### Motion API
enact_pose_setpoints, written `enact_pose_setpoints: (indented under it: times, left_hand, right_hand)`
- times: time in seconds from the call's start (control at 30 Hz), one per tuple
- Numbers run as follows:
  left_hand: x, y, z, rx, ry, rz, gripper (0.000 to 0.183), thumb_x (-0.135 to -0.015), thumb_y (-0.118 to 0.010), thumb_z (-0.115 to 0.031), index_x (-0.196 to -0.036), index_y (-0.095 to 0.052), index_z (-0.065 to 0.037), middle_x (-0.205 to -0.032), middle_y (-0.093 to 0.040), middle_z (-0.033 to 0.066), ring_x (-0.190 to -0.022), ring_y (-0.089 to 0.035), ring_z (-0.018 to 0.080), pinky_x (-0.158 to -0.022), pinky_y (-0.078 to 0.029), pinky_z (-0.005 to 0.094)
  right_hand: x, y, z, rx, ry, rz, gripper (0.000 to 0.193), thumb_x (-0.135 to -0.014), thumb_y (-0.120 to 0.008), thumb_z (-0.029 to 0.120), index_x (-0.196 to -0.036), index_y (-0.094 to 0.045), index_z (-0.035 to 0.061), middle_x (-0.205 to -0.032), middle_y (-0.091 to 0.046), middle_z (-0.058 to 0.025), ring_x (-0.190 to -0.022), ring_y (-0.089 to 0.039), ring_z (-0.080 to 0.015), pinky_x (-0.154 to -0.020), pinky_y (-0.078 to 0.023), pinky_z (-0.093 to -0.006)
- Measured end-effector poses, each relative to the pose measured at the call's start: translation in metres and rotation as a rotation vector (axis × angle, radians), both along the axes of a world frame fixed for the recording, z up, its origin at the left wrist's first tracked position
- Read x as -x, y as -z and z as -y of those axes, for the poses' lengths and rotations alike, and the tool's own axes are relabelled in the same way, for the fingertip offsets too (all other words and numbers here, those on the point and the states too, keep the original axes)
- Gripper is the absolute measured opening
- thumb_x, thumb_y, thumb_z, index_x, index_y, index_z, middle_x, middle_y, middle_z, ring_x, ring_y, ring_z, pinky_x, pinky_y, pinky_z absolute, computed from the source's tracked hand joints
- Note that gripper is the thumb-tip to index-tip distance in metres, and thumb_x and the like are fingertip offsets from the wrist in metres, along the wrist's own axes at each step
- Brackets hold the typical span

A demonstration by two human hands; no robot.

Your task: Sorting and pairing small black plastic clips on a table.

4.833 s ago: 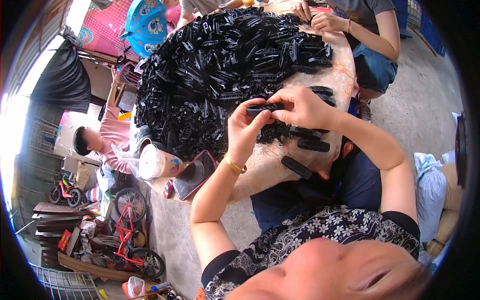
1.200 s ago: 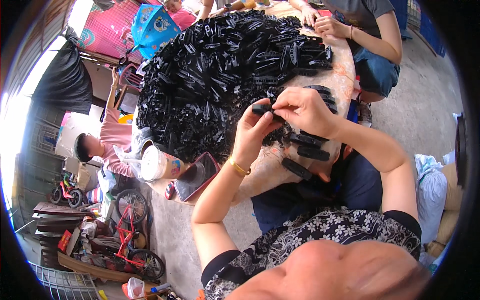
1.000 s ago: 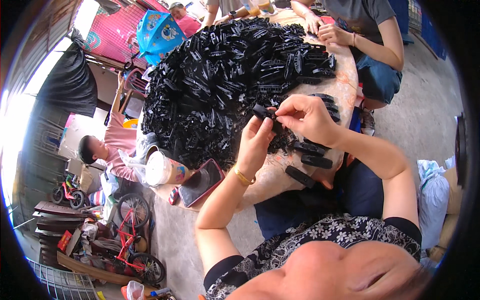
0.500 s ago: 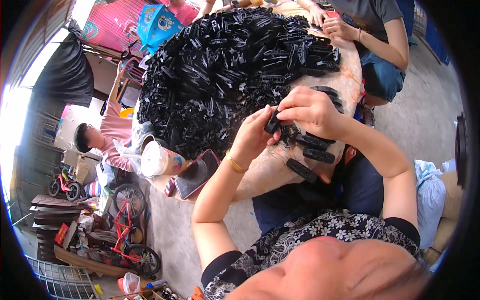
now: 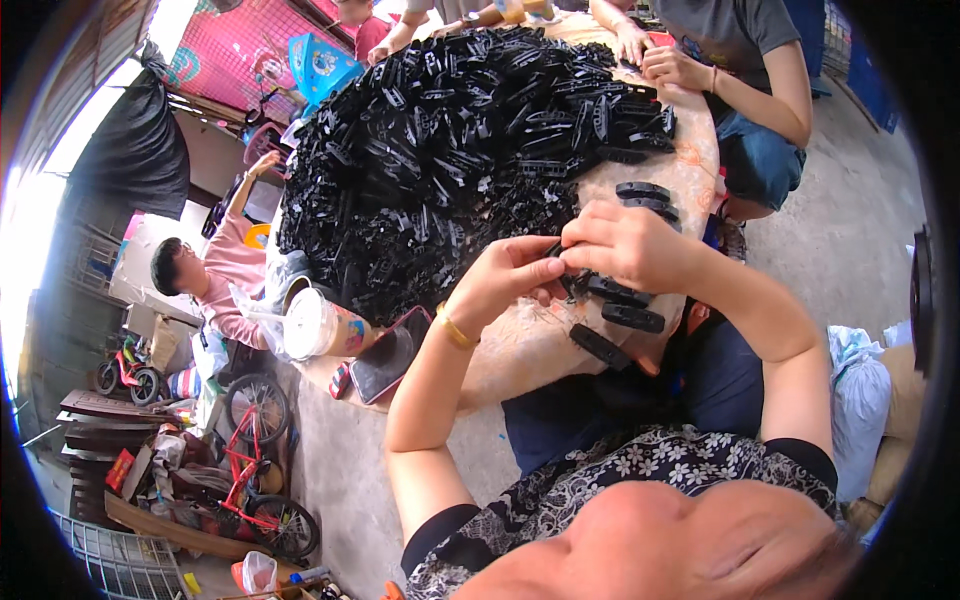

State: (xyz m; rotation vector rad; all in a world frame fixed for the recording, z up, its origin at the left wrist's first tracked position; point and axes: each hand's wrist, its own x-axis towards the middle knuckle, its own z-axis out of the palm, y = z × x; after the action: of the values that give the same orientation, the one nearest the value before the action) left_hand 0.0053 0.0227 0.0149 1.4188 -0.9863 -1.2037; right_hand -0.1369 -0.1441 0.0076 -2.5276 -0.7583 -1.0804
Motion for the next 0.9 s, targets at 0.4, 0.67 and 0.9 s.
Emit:
enact_pose_setpoints:
  times: [0.4,0.67,0.9]
  left_hand:
    - [0.002,0.006,0.004,0.024,-0.109,0.019,0.036,-0.084,-0.065,-0.011,-0.113,-0.055,0.007,-0.081,-0.064,0.0045,-0.064,-0.059,0.0067,-0.056,-0.049,0.0203]
    - [0.022,0.011,0.002,0.216,-0.193,0.777,0.031,-0.079,-0.065,-0.003,-0.108,-0.058,0.004,-0.082,-0.066,0.0076,-0.067,-0.06,0.0072,-0.06,-0.051,0.0222]
    - [0.013,0.009,0.008,0.233,-0.239,0.877,0.034,-0.075,-0.071,-0.01,-0.105,-0.059,0.0,-0.09,-0.063,0.0139,-0.078,-0.061,0.0191,-0.065,-0.051,0.0292]
  right_hand:
    - [0.002,0.004,0.002,-0.032,0.049,0.024,0.022,-0.068,-0.062,0.011,-0.089,-0.062,0.0022,-0.09,-0.06,-0.0095,-0.081,-0.058,-0.0252,-0.074,-0.05,-0.0347]
    - [0.008,-0.002,0.003,-0.493,0.132,-0.628,0.038,-0.074,-0.067,0.012,-0.109,-0.059,-0.0001,-0.093,-0.064,-0.019,-0.081,-0.064,-0.0304,-0.072,-0.049,-0.036]
    - [-0.003,0.01,0.011,-0.331,0.169,-0.298,0.025,-0.077,-0.064,0.011,-0.099,-0.061,0.0005,-0.09,-0.063,-0.0177,-0.084,-0.061,-0.0329,-0.073,-0.048,-0.0378]
